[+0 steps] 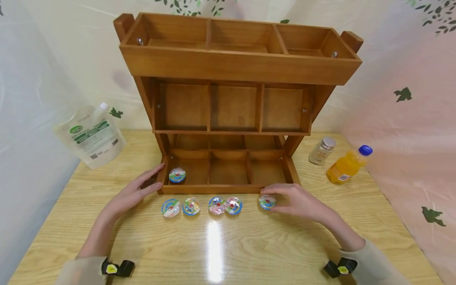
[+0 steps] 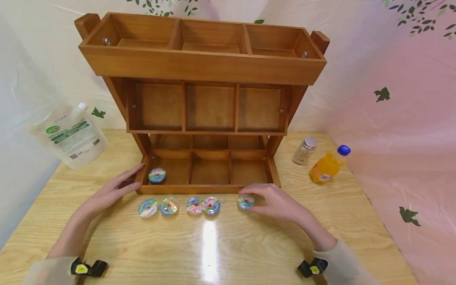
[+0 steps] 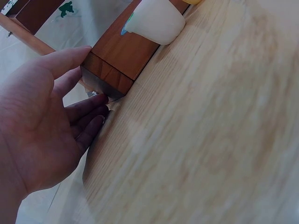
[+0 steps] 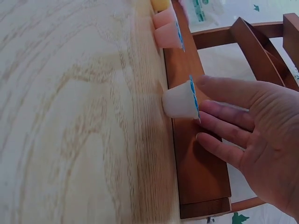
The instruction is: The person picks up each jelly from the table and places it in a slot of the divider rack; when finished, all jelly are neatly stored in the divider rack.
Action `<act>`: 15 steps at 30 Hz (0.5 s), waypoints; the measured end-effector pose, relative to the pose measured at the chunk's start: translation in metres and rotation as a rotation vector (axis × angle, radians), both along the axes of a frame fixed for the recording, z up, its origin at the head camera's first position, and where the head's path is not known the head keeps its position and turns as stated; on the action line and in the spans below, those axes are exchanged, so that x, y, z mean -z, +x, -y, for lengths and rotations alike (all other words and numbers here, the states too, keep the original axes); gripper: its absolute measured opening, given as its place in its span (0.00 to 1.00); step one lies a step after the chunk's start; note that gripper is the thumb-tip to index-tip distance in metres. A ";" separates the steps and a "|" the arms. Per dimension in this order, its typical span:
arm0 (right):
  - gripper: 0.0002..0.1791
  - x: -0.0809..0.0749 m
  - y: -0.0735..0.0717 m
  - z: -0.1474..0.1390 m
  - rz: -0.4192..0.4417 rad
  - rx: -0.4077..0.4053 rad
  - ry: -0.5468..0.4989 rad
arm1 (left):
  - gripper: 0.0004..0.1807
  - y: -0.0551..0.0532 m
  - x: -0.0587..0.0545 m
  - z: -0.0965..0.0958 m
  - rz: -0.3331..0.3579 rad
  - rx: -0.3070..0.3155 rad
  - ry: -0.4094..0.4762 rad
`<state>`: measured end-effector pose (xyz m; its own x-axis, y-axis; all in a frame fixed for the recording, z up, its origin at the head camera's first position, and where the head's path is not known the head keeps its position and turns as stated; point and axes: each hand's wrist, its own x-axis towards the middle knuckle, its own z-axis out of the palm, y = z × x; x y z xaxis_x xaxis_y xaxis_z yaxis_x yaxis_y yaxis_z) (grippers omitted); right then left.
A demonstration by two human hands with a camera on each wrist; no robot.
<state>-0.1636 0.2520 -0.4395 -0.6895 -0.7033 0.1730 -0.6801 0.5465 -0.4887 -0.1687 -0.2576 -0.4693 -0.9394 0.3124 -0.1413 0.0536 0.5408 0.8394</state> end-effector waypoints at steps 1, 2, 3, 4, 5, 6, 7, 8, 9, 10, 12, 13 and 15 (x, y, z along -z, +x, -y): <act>0.29 0.000 0.000 0.000 -0.008 -0.005 0.003 | 0.37 0.000 0.000 0.000 -0.002 0.001 0.000; 0.29 0.000 0.000 0.001 -0.017 -0.007 0.010 | 0.37 0.000 0.000 0.000 -0.003 0.001 0.000; 0.29 0.000 0.000 0.001 -0.024 -0.008 0.021 | 0.37 0.000 0.000 0.000 -0.005 0.002 -0.001; 0.29 0.000 0.000 0.002 -0.033 -0.010 0.032 | 0.37 0.001 0.000 0.000 -0.005 0.002 -0.001; 0.29 -0.001 0.000 0.002 -0.037 -0.009 0.044 | 0.37 0.001 0.000 0.000 -0.005 0.002 -0.001; 0.29 -0.001 0.000 0.003 -0.034 -0.005 0.056 | 0.37 0.001 0.000 0.000 -0.006 0.003 -0.001; 0.28 -0.001 0.000 0.004 -0.033 -0.004 0.067 | 0.37 0.001 0.000 0.000 -0.005 0.003 0.000; 0.28 -0.001 0.000 0.004 -0.032 -0.002 0.077 | 0.37 0.001 0.000 0.000 -0.004 0.002 0.002; 0.28 -0.001 0.000 0.005 -0.027 0.000 0.085 | 0.37 0.001 0.000 0.000 -0.005 0.003 0.002; 0.27 -0.001 0.000 0.005 -0.023 0.002 0.090 | 0.37 0.001 0.000 0.000 -0.004 0.003 0.004; 0.27 -0.001 0.000 0.005 -0.011 0.005 0.096 | 0.37 0.001 -0.001 0.000 -0.006 0.003 0.007; 0.27 -0.001 0.000 0.006 -0.006 0.005 0.097 | 0.37 0.001 -0.001 0.000 -0.005 0.003 0.010; 0.27 -0.001 0.000 0.006 0.000 0.007 0.104 | 0.37 0.001 -0.001 -0.001 -0.003 0.004 0.012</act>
<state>-0.1641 0.2462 -0.4390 -0.6941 -0.7129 0.0998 -0.6765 0.5986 -0.4290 -0.1676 -0.2569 -0.4685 -0.9384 0.3182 -0.1345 0.0586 0.5302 0.8458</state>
